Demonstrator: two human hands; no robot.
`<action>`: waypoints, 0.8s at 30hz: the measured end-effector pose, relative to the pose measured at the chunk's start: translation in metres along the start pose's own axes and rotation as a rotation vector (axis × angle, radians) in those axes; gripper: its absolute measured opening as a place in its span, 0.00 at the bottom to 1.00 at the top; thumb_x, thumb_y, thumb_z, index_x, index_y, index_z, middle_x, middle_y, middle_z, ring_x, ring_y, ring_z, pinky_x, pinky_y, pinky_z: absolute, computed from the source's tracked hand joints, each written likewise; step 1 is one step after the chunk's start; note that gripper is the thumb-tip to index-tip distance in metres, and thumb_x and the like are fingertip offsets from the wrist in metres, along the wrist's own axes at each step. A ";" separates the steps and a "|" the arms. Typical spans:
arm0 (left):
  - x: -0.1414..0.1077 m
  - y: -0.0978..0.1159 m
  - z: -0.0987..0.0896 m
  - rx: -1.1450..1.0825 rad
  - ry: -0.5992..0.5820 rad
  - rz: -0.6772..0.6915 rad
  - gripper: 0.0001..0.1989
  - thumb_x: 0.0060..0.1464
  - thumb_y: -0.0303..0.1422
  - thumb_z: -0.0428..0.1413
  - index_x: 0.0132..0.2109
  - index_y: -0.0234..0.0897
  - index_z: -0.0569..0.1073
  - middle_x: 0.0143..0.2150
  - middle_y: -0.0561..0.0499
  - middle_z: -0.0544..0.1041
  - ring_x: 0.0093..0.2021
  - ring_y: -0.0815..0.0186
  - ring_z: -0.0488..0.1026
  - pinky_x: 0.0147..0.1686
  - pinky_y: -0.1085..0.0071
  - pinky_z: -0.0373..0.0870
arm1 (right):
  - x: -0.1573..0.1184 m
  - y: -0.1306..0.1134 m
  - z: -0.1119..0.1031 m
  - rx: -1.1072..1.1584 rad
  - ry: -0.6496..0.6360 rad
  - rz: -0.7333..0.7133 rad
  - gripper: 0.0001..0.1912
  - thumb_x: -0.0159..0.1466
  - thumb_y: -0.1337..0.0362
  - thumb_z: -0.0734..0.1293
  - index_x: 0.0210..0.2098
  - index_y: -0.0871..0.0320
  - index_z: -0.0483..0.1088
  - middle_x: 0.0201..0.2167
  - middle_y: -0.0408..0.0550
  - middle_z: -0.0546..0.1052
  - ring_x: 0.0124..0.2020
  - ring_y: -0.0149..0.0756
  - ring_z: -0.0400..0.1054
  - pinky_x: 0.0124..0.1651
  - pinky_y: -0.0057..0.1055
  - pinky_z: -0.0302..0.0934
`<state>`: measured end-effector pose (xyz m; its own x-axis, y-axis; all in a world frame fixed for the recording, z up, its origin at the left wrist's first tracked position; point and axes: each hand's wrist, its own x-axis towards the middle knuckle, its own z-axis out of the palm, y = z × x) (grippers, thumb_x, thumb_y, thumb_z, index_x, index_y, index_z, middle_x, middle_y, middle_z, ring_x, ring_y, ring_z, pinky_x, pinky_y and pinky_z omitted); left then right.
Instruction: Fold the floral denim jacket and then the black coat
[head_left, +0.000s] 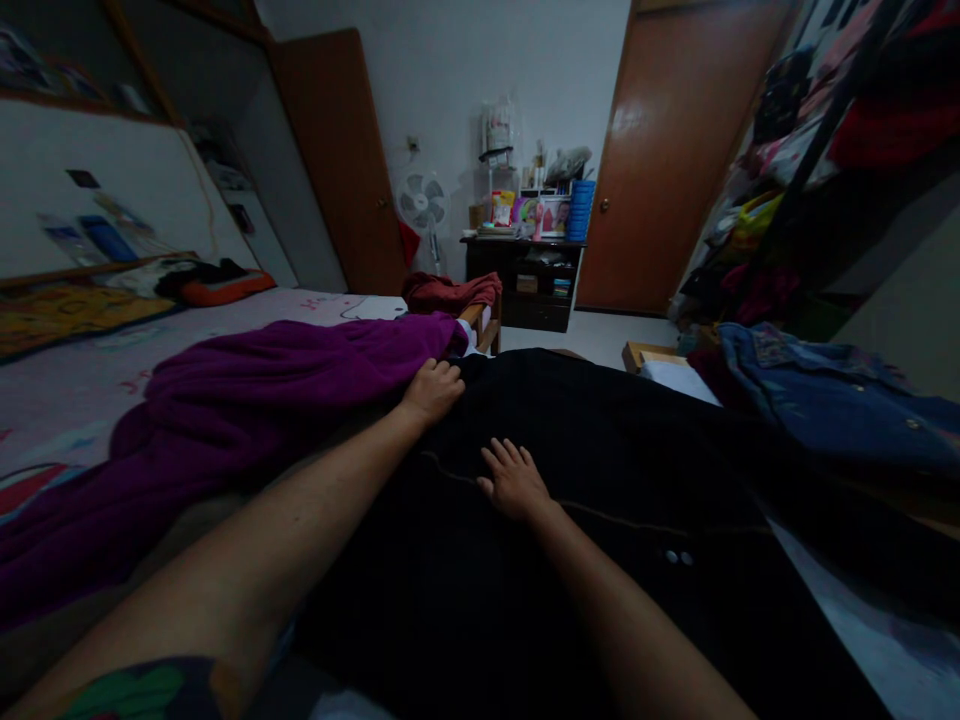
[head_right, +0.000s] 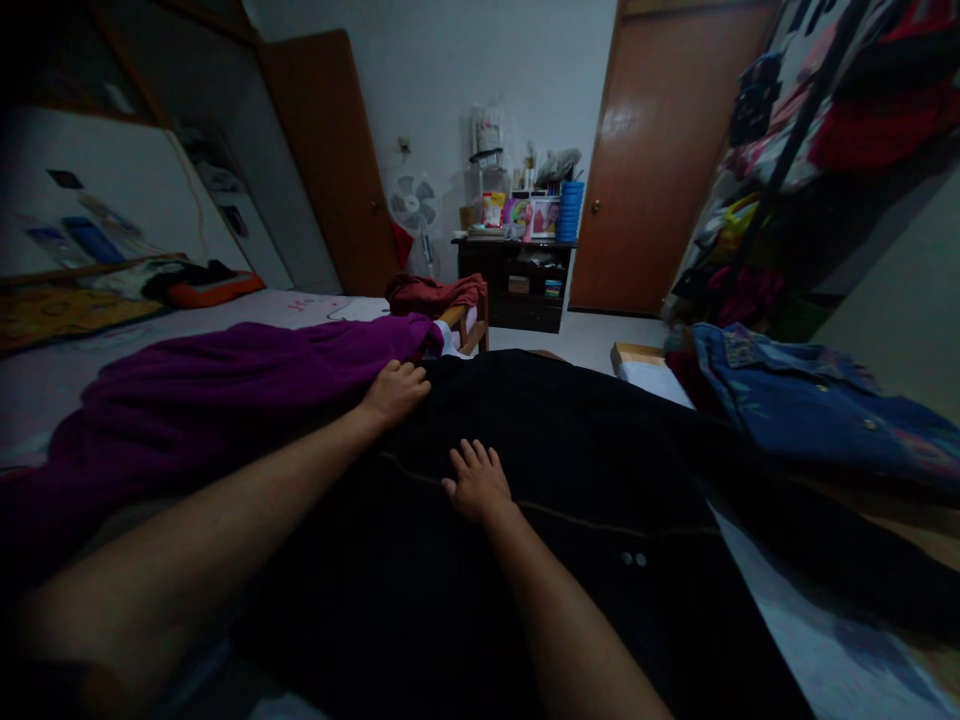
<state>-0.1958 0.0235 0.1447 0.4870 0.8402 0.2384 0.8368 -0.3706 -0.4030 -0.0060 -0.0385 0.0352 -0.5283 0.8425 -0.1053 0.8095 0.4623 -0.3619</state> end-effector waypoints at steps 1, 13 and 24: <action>0.000 -0.003 0.002 0.019 -0.001 0.000 0.13 0.59 0.25 0.48 0.35 0.34 0.78 0.38 0.40 0.75 0.43 0.56 0.69 0.42 0.58 0.59 | -0.001 0.000 0.003 -0.013 -0.002 0.017 0.34 0.67 0.48 0.53 0.68 0.56 0.50 0.71 0.49 0.45 0.71 0.46 0.34 0.68 0.48 0.31; -0.006 0.063 0.014 -0.148 -0.058 0.128 0.15 0.60 0.29 0.47 0.50 0.35 0.74 0.51 0.42 0.74 0.54 0.59 0.66 0.55 0.63 0.57 | -0.019 0.006 -0.010 -0.010 -0.011 0.085 0.34 0.66 0.51 0.56 0.66 0.62 0.53 0.70 0.56 0.48 0.70 0.48 0.37 0.68 0.44 0.36; -0.026 0.042 0.057 -0.241 -0.388 -0.231 0.20 0.50 0.35 0.58 0.51 0.41 0.74 0.60 0.41 0.70 0.66 0.47 0.55 0.62 0.53 0.48 | -0.022 0.011 0.001 -0.031 0.021 0.079 0.33 0.68 0.49 0.53 0.68 0.58 0.50 0.71 0.51 0.45 0.71 0.45 0.35 0.68 0.44 0.33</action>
<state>-0.1870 0.0089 0.0708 0.1918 0.9791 -0.0672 0.9679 -0.2001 -0.1521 0.0145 -0.0524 0.0323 -0.4574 0.8821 -0.1128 0.8561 0.4024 -0.3243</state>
